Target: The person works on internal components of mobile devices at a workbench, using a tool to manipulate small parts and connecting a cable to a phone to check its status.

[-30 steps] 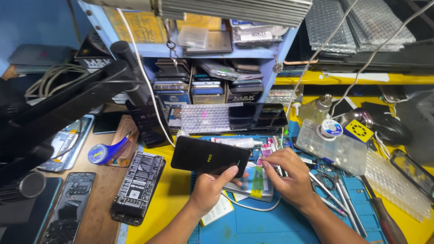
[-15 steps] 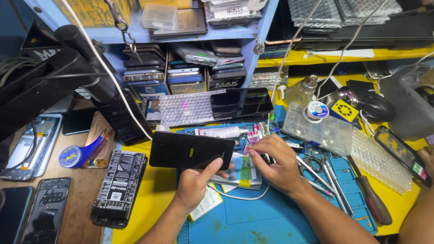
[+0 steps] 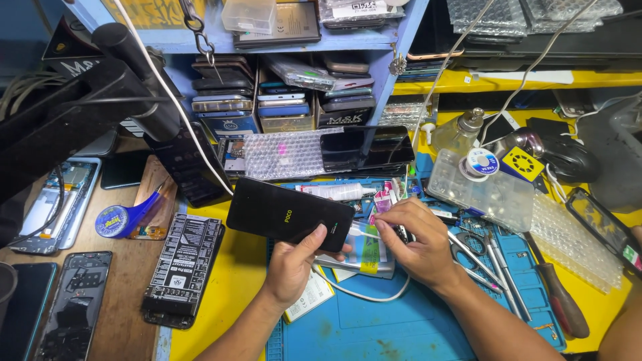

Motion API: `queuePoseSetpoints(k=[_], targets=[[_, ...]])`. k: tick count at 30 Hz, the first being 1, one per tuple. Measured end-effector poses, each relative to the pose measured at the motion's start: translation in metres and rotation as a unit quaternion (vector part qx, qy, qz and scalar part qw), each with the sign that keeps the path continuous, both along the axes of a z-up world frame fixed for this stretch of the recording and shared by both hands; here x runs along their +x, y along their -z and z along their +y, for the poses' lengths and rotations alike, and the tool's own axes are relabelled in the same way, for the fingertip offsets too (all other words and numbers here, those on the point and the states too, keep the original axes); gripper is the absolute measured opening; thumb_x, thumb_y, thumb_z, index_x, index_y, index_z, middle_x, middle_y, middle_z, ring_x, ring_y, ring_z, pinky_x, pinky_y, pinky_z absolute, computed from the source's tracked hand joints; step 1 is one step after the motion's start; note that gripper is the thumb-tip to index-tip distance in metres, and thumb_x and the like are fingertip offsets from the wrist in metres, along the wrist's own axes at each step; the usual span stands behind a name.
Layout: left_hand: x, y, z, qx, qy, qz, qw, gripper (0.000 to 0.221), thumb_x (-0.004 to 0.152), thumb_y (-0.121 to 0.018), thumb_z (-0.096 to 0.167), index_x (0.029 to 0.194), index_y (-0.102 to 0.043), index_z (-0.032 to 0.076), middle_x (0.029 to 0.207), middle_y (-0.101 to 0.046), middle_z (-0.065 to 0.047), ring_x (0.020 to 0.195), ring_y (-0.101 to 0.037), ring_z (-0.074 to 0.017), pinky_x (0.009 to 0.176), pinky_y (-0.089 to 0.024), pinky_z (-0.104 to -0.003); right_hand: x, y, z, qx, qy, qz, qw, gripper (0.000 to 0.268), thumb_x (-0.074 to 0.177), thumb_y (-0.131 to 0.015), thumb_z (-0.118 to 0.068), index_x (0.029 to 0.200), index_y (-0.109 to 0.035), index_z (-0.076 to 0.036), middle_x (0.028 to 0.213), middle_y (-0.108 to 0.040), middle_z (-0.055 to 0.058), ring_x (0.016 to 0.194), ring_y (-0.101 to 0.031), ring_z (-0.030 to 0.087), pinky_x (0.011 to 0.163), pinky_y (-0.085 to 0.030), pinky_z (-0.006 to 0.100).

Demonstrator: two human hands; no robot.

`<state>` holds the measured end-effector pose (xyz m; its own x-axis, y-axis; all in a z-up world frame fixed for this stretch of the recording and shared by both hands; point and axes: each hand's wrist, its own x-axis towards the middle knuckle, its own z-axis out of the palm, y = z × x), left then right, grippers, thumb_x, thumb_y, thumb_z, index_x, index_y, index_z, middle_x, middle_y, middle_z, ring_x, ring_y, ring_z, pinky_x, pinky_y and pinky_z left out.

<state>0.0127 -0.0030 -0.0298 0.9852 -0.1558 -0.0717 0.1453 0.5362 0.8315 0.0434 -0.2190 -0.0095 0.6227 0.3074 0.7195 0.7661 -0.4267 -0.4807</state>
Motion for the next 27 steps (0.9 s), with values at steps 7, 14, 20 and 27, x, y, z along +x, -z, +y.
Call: queuePoseSetpoints(k=[7, 14, 20, 27], targets=[[0.000, -0.002, 0.003, -0.046, 0.016, 0.012, 0.999, 0.031, 0.095, -0.062, 0.012, 0.119, -0.064, -0.008, 0.098, -0.075, -0.024, 0.074, -0.076, -0.0381, 0.058, -0.059, -0.039, -0.001, 0.009, -0.005, 0.071, 0.017, 0.106, 0.992, 0.006, 0.092, -0.071, -0.005, 0.094, -0.075, -0.001, 0.089, -0.075, 0.012, 0.083, -0.072, 0.022, 0.081, -0.057, 0.032], [0.000, -0.001, 0.001, -0.028, 0.027, 0.009, 0.999, 0.029, 0.095, -0.063, 0.012, 0.117, -0.065, -0.007, 0.097, -0.076, -0.022, 0.075, -0.077, -0.0361, 0.059, -0.059, -0.038, 0.004, 0.018, -0.014, 0.165, 0.038, 0.217, 0.961, 0.013, 0.098, -0.067, -0.011, 0.094, -0.074, -0.002, 0.082, -0.071, 0.007, 0.077, -0.066, 0.015, 0.074, -0.054, 0.026], [-0.004, -0.001, -0.003, 0.008, 0.023, 0.037, 0.999, 0.031, 0.095, -0.064, 0.012, 0.114, -0.069, -0.011, 0.094, -0.076, -0.021, 0.077, -0.078, -0.0362, 0.060, -0.061, -0.034, 0.004, 0.024, -0.015, 0.129, 0.069, 0.217, 0.965, 0.013, 0.097, -0.068, -0.013, 0.093, -0.076, -0.003, 0.079, -0.075, 0.006, 0.072, -0.070, 0.013, 0.071, -0.057, 0.026], [-0.005, -0.001, 0.000, 0.011, 0.070, -0.001, 0.998, 0.036, 0.098, -0.065, 0.016, 0.123, -0.067, -0.010, 0.106, -0.075, -0.020, 0.085, -0.077, -0.0339, 0.065, -0.063, -0.029, 0.002, 0.023, -0.006, 0.119, 0.103, 0.223, 0.962, 0.012, 0.094, -0.071, -0.014, 0.090, -0.079, -0.006, 0.076, -0.076, 0.004, 0.070, -0.068, 0.011, 0.068, -0.055, 0.023]])
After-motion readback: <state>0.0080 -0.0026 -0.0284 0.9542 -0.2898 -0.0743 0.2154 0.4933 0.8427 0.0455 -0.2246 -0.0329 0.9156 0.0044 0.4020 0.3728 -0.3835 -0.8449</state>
